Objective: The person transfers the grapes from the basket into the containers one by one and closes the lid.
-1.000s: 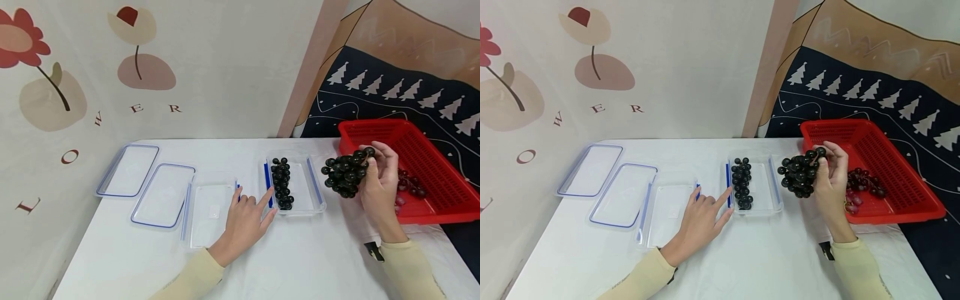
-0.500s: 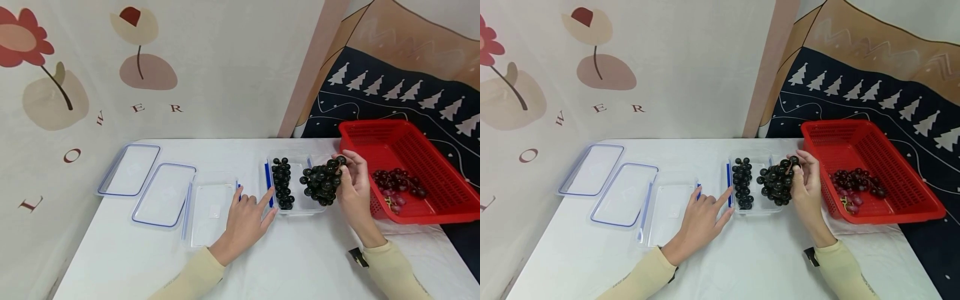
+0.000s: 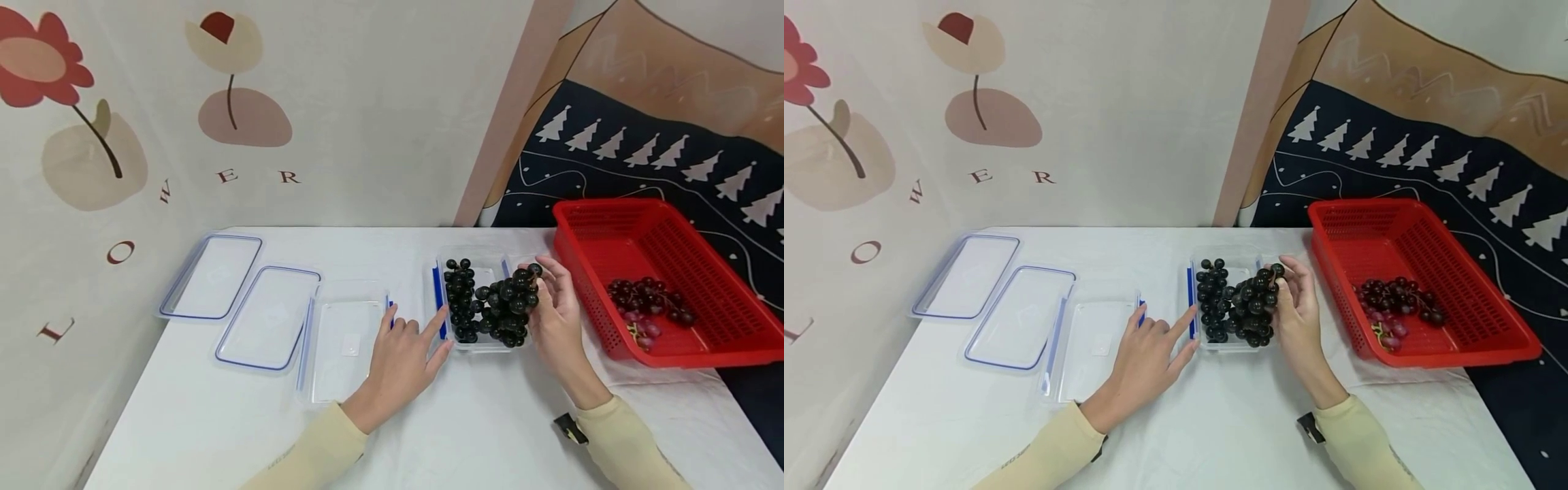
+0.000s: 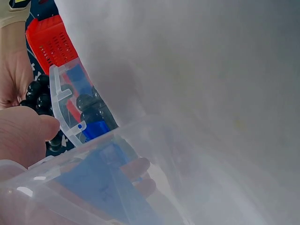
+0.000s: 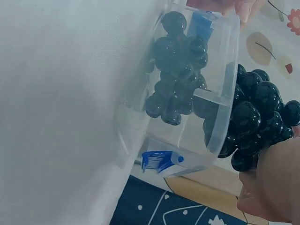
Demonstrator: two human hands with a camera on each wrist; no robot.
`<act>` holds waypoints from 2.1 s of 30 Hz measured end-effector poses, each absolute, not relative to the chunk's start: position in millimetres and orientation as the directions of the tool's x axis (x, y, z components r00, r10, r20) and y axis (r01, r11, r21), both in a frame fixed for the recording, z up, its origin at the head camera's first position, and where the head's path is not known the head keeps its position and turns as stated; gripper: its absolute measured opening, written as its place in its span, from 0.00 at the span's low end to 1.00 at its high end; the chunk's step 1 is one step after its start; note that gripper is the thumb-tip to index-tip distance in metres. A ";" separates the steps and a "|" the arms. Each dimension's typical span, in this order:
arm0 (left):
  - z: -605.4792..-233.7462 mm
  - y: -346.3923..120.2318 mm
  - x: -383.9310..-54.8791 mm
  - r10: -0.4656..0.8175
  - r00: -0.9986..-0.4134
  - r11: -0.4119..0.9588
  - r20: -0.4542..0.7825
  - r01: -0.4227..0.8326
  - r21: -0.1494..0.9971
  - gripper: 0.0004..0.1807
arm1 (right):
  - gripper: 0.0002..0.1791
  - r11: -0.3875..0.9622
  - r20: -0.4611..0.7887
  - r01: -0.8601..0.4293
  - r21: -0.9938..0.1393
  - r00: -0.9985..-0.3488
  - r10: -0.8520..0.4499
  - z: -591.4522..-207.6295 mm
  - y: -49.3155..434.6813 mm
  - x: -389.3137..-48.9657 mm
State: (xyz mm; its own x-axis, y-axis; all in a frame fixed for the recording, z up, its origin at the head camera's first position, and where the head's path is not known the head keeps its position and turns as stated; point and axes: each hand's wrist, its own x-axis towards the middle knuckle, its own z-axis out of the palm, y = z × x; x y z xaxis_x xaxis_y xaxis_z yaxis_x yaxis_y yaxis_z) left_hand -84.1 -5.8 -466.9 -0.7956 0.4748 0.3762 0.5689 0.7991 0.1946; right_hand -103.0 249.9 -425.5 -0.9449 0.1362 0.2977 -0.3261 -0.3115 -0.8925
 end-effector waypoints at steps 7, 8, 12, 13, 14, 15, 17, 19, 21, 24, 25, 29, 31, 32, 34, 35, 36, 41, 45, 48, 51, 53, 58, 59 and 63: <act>-467.6 -5.1 -84.0 0.476 -0.799 0.804 0.367 0.565 0.188 0.32 | 0.18 -0.195 0.170 -0.198 -0.961 -0.974 0.153 -435.5 248.4 -116.1; -467.7 -5.0 -84.0 0.477 -0.800 0.805 0.364 0.564 0.186 0.32 | 0.18 -0.182 0.143 -0.169 -0.969 -0.979 0.147 -436.0 248.6 -118.6; -467.5 -4.7 -83.9 0.479 -0.803 0.808 0.354 0.561 0.180 0.32 | 0.17 -0.099 0.027 -0.041 -0.994 -0.989 0.146 -435.3 250.2 -129.6; -467.3 -4.8 -83.8 0.479 -0.802 0.808 0.356 0.562 0.179 0.32 | 0.17 -0.079 0.001 -0.013 -0.997 -0.989 0.149 -434.6 250.6 -132.4; -467.2 -5.0 -83.8 0.479 -0.802 0.808 0.357 0.561 0.178 0.32 | 0.18 -0.050 -0.018 0.010 -0.999 -0.989 0.150 -434.0 251.2 -135.0; -467.0 -5.2 -83.7 0.478 -0.802 0.809 0.358 0.561 0.176 0.32 | 0.19 -0.013 -0.032 0.031 -0.999 -0.988 0.150 -433.3 251.6 -137.4; -466.4 -5.5 -83.7 0.476 -0.801 0.810 0.364 0.560 0.172 0.32 | 0.22 0.055 -0.041 0.049 -0.997 -0.989 0.141 -432.6 252.2 -141.9; -466.2 -5.7 -83.7 0.475 -0.798 0.811 0.371 0.561 0.169 0.32 | 0.25 0.125 -0.027 0.042 -0.991 -0.992 0.121 -432.3 252.7 -145.3; -466.2 -5.7 -83.8 0.475 -0.798 0.811 0.371 0.561 0.168 0.32 | 0.27 0.180 -0.008 0.026 -0.983 -0.995 0.102 -432.5 253.2 -148.0; -466.3 -5.6 -84.2 0.478 -0.799 0.808 0.365 0.563 0.174 0.32 | 0.28 0.315 0.041 -0.003 -0.949 -0.993 0.112 -434.2 254.1 -150.3; -466.3 -5.6 -84.4 0.478 -0.800 0.808 0.363 0.563 0.176 0.32 | 0.27 0.365 0.068 -0.019 -0.931 -0.990 0.123 -435.5 254.4 -151.5; -466.5 -5.4 -84.9 0.476 -0.804 0.812 0.357 0.558 0.173 0.32 | 0.21 0.563 0.223 -0.096 -0.821 -0.962 0.161 -442.9 255.2 -154.5; -466.4 -5.2 -84.9 0.477 -0.801 0.810 0.362 0.561 0.173 0.32 | 0.16 0.619 0.300 -0.134 -0.774 -0.938 0.171 -446.9 255.9 -155.3; -466.3 -5.3 -84.9 0.478 -0.800 0.808 0.363 0.563 0.175 0.32 | 0.15 0.645 0.340 -0.156 -0.748 -0.925 0.170 -448.4 256.3 -155.5; -465.7 -5.3 -84.8 0.480 -0.797 0.804 0.367 0.567 0.179 0.32 | 0.12 0.704 0.414 -0.188 -0.685 -0.895 0.164 -450.0 257.2 -155.0; -465.5 -5.3 -84.8 0.481 -0.796 0.803 0.367 0.568 0.179 0.32 | 0.11 0.720 0.445 -0.206 -0.662 -0.882 0.157 -450.1 257.8 -155.0; -465.0 -5.3 -84.8 0.482 -0.796 0.803 0.366 0.568 0.180 0.32 | 0.11 0.736 0.475 -0.226 -0.638 -0.868 0.145 -449.8 258.4 -155.1; -463.9 -6.2 -84.5 0.477 -0.802 0.808 0.360 0.561 0.179 0.32 | 0.14 0.719 0.499 -0.285 -0.634 -0.861 0.099 -447.6 261.0 -152.3; -464.1 -5.8 -84.4 0.480 -0.797 0.802 0.367 0.568 0.184 0.32 | 0.20 0.657 0.388 -0.231 -0.718 -0.916 0.102 -446.9 262.7 -141.5; -464.0 -5.4 -84.4 0.482 -0.796 0.803 0.366 0.569 0.180 0.32 | 0.23 0.639 0.308 -0.198 -0.743 -0.949 0.065 -444.4 262.7 -134.6; -463.7 -5.5 -84.4 0.481 -0.797 0.805 0.364 0.566 0.176 0.32 | 0.25 0.677 0.287 -0.197 -0.709 -0.958 0.022 -438.2 259.8 -131.0; -464.0 -5.8 -84.5 0.480 -0.799 0.807 0.363 0.564 0.174 0.32 | 0.26 0.722 0.278 -0.188 -0.666 -0.961 0.006 -433.1 257.3 -129.1; -465.3 -6.5 -84.6 0.480 -0.799 0.810 0.363 0.562 0.167 0.32 | 0.34 0.821 0.197 -0.129 -0.557 -0.980 -0.020 -424.1 252.6 -126.9; -465.5 -6.4 -84.8 0.480 -0.798 0.810 0.364 0.562 0.165 0.32 | 0.36 0.825 0.178 -0.125 -0.551 -0.984 -0.030 -423.5 251.7 -127.8; -466.3 -6.3 -84.8 0.481 -0.798 0.810 0.364 0.563 0.163 0.32 | 0.37 0.820 0.139 -0.142 -0.554 -0.987 -0.077 -425.0 248.0 -134.2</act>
State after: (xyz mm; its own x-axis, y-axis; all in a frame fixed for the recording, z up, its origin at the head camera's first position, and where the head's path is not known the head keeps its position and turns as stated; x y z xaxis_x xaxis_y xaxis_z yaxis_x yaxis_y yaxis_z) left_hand -84.8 -6.3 -466.3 -0.7978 0.4807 0.3638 0.5627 0.8104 0.1632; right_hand -134.2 248.0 -425.0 -0.9873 -0.0771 0.1388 -0.1420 0.8200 -0.5545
